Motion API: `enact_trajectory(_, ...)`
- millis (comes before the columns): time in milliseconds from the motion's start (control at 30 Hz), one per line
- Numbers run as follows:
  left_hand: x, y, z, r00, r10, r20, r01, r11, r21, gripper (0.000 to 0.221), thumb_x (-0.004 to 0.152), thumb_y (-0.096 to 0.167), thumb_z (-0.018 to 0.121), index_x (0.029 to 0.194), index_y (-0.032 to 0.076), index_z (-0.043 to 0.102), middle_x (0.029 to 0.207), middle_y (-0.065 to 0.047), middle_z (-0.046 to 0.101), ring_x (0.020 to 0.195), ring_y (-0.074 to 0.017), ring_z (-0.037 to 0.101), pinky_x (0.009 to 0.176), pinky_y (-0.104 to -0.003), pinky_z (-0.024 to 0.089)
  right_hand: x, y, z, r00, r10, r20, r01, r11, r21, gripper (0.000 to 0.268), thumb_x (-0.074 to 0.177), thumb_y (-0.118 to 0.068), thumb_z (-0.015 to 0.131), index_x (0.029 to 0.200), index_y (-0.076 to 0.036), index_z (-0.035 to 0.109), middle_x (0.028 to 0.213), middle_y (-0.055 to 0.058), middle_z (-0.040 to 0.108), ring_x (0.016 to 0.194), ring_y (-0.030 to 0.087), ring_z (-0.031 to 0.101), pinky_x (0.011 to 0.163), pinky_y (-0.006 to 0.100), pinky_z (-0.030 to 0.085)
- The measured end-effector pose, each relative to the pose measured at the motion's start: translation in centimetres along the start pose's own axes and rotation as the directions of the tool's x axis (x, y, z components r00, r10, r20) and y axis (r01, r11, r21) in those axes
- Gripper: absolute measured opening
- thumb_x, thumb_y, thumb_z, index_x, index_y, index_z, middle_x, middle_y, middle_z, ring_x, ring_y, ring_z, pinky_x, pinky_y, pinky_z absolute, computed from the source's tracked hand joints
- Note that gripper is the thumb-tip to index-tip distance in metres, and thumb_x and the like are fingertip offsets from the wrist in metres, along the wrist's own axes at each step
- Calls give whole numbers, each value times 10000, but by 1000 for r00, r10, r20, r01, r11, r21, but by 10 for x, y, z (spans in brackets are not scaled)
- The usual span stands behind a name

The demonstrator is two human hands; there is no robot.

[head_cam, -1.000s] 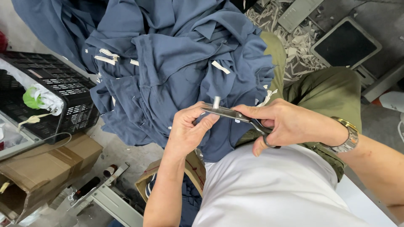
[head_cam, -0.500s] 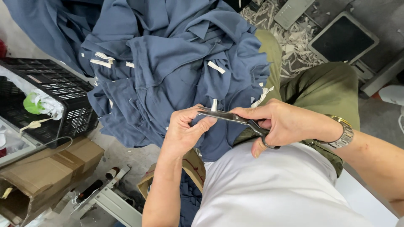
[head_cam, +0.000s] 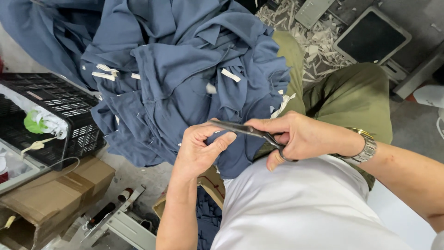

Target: Trimming loose threads from blue fabric garments using scissors

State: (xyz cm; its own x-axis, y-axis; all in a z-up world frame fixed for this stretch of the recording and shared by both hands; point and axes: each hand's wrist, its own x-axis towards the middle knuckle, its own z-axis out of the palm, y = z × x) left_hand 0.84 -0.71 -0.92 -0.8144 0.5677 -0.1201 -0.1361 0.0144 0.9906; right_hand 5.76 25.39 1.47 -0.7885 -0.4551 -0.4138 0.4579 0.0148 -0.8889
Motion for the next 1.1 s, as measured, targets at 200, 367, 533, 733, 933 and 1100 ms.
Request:
enact_trajectory(200,17,111,0,984,91,-155,-5,876,483,61,942,-14,747,956,29,788,802,-121,691,779,-172,686,768,-282,505,-12,22,-33,941,-21,-337,25,1000,9,1069,474,-167,974,1470,-155,587,900,53,730,770,114,585,729,286,546)
enact_trajectory(367,32,-3,-105,747,596,-295,203,217,955,103,975,-33,727,964,67,748,822,-96,606,761,-307,558,734,-426,489,-3,29,-41,872,-10,-489,53,996,75,796,699,4,883,1428,-87,574,576,9,508,414,54,496,355,166,419)
enact_trajectory(533,43,-7,-85,867,371,-334,350,25,936,180,906,83,760,1059,106,669,1031,-156,628,912,-422,591,692,-548,492,-3,64,-49,796,198,-573,-100,975,198,646,707,12,879,1302,-17,627,600,-13,367,444,54,424,291,193,381)
enact_trajectory(733,30,32,51,967,248,58,-34,-102,994,64,962,264,661,976,204,677,872,-43,532,784,-263,573,670,-392,490,-11,75,-57,758,189,-624,-58,973,225,551,756,4,861,1254,35,629,668,-22,393,546,33,445,368,176,443)
enact_trajectory(933,14,-18,60,989,-25,146,-91,675,732,90,903,104,677,992,100,686,787,-79,618,782,-322,678,659,-391,558,-18,81,-60,784,153,-601,-5,971,241,552,801,-29,863,1295,15,621,695,1,449,567,49,444,421,206,439)
enact_trajectory(1100,0,-29,23,930,-295,-218,298,954,-21,57,983,37,658,1009,65,701,667,72,507,656,-29,473,566,-191,429,-19,85,-58,859,3,-512,24,999,46,787,650,43,907,1378,-26,615,720,82,648,569,104,553,492,244,443)
